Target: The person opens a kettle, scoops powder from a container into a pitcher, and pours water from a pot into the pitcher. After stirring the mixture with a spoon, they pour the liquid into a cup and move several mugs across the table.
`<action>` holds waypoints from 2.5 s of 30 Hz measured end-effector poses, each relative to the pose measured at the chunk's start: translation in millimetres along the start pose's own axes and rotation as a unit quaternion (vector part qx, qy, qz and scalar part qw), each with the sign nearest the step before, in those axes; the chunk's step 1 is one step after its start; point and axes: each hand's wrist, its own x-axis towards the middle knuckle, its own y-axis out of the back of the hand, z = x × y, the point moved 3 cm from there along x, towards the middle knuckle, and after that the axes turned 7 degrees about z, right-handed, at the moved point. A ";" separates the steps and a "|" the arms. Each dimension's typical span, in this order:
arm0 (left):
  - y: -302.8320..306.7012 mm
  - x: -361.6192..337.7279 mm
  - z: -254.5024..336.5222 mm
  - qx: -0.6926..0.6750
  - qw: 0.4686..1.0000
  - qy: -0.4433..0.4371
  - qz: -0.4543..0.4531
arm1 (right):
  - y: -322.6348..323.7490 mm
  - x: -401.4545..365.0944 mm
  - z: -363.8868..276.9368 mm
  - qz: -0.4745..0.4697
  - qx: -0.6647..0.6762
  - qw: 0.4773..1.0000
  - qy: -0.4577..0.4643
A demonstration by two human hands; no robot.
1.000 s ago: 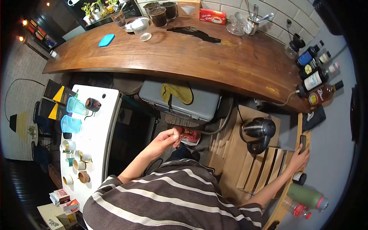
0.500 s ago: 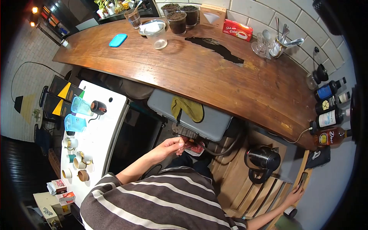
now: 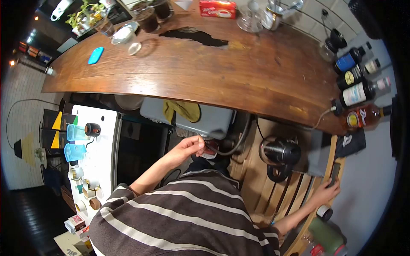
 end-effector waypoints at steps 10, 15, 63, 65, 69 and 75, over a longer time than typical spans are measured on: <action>-93.9 83.8 -72.2 0.288 0.945 -0.114 -0.103 | -14.9 -46.1 -108.2 -0.365 0.336 0.866 0.067; -182.0 128.4 -118.8 0.424 0.876 -0.132 -0.186 | -36.4 -45.8 -98.9 -0.372 0.322 0.865 0.096; -255.5 131.7 -151.5 0.380 0.916 -0.049 -0.117 | -24.9 -39.0 -106.9 -0.326 0.265 0.898 0.128; -255.1 134.0 -151.9 0.382 0.913 -0.069 -0.121 | -26.2 -37.8 -107.1 -0.343 0.265 0.893 0.119; -256.5 133.0 -146.4 0.386 0.910 -0.077 -0.127 | -31.7 -44.6 -108.6 -0.335 0.286 0.893 0.089; -257.2 131.1 -148.3 0.381 0.916 -0.042 -0.118 | -20.4 -51.9 -107.0 -0.240 0.259 0.928 0.118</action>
